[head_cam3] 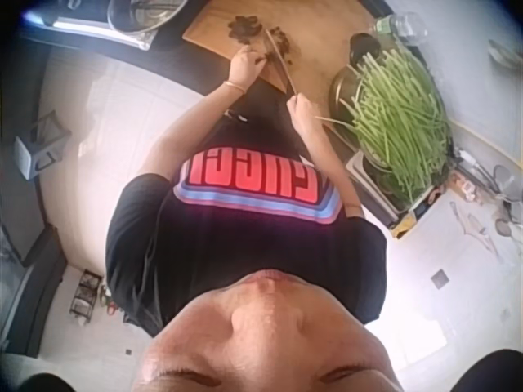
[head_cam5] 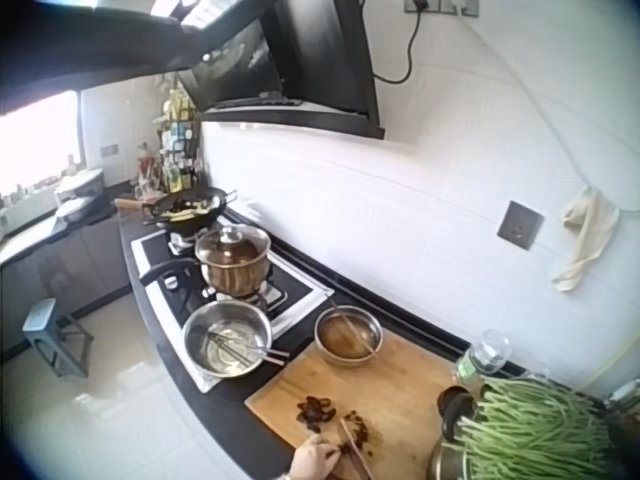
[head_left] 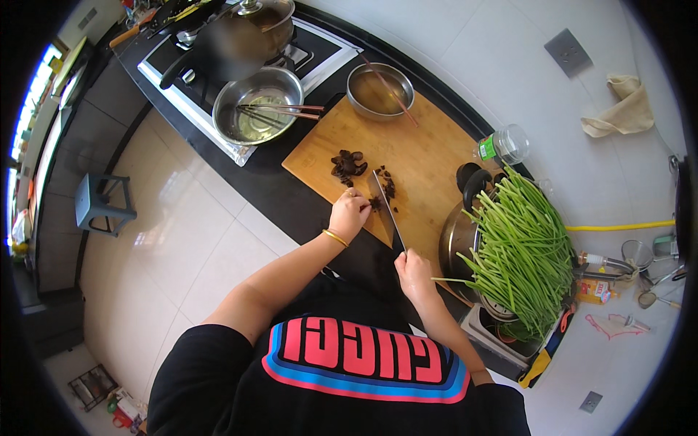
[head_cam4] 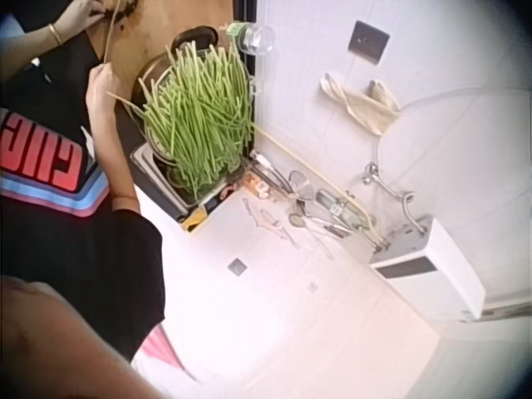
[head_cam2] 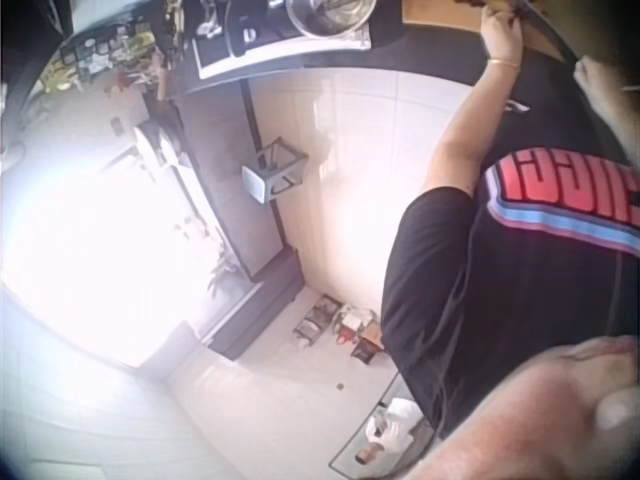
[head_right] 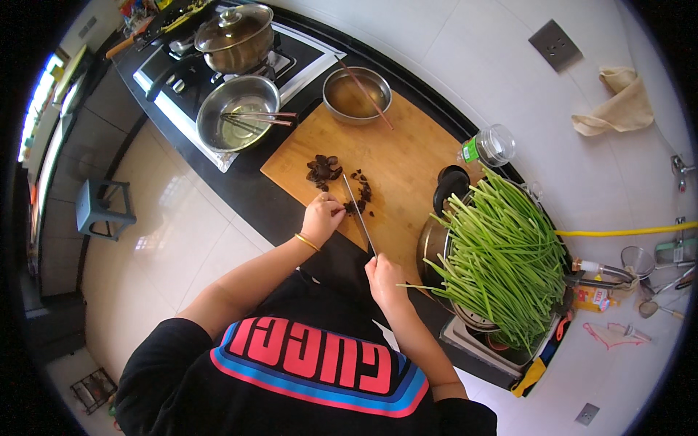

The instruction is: The person chops dark mushrooms on a wooden cutting board using a large knife. They repeatedly slice the mushrooms into smaller pieces and gather them into a pile on the board. A bundle of green vegetables and bowls are visible nearby on the counter.

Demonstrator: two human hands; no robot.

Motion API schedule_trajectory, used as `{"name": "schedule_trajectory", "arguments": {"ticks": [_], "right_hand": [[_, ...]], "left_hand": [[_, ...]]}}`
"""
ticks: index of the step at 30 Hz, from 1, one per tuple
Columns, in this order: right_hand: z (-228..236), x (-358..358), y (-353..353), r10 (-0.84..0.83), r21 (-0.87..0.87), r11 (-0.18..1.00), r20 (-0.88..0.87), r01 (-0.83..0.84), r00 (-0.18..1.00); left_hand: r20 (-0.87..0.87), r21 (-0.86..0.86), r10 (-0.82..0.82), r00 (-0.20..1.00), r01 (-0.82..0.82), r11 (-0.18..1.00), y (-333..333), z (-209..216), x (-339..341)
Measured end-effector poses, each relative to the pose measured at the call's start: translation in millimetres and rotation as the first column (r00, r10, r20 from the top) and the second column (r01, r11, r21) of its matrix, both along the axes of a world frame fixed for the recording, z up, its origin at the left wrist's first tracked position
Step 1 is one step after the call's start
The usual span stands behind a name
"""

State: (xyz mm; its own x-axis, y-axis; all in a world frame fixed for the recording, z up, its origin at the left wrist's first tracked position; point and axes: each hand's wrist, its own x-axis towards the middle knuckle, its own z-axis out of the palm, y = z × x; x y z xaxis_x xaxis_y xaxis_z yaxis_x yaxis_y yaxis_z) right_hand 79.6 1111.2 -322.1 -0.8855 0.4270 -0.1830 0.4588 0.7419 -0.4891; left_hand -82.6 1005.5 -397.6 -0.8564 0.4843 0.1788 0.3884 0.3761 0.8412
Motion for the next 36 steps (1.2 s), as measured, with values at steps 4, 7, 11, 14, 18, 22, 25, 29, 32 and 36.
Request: {"name": "schedule_trajectory", "arguments": {"ticks": [4, 7, 11, 14, 18, 22, 25, 29, 32, 36], "right_hand": [[1.5, -11.2, 1.9, -0.053, -0.099, 0.994, -0.112, 0.042, 0.992], [23.8, -2.9, 3.0, -0.042, -0.117, 0.993, -0.084, 0.032, 0.996], [30.9, 3.6, 0.6, 0.019, -0.078, 0.997, -0.061, -0.024, 0.998], [21.7, 5.4, 0.8, 0.020, -0.065, 0.998, -0.032, -0.022, 0.999], [1.4, 1.4, 0.1, 0.023, -0.027, 0.999, -0.033, -0.024, 0.999], [4.3, -5.0, -0.9, -0.047, -0.112, 0.993, -0.067, 0.040, 0.997], [25.0, 1.0, 1.5, -0.046, -0.128, 0.991, -0.055, 0.039, 0.997], [25.4, 9.3, 2.9, 0.012, -0.110, 0.994, -0.063, -0.019, 0.998], [17.4, 10.9, 2.4, 0.015, -0.105, 0.994, -0.052, -0.020, 0.999], [6.2, 6.3, 1.3, 0.017, -0.087, 0.996, -0.067, -0.023, 0.998]], "left_hand": [[-0.006, 0.016, -0.009, 1.000, 0.009, 1.000, -3.0, 4.6, -1.7], [-0.013, 0.063, -0.014, 1.000, 0.015, 0.998, -5.7, 7.0, 0.5], [-0.075, 0.074, 0.008, 0.997, -0.002, 0.997, -6.6, -2.0, 0.4], [-0.083, 0.086, 0.024, 0.996, -0.017, 0.996, -5.2, -3.6, 1.5], [-0.099, 0.066, 0.025, 0.995, -0.019, 0.998, -3.0, -4.8, 1.8], [-0.032, 0.097, 0.020, 0.999, -0.017, 0.995, -5.9, 1.3, 3.0], [0.061, 0.134, 0.035, 0.998, -0.043, 0.990, -9.8, 9.4, 6.7], [0.011, 0.079, 0.042, 0.999, -0.042, 0.996, -10.3, 9.2, 6.7], [0.000, 0.065, 0.036, 0.999, -0.036, 0.997, -8.1, 1.1, 4.7], [-0.010, 0.028, 0.042, 0.999, -0.042, 0.999, -6.1, 3.3, 3.9]]}}
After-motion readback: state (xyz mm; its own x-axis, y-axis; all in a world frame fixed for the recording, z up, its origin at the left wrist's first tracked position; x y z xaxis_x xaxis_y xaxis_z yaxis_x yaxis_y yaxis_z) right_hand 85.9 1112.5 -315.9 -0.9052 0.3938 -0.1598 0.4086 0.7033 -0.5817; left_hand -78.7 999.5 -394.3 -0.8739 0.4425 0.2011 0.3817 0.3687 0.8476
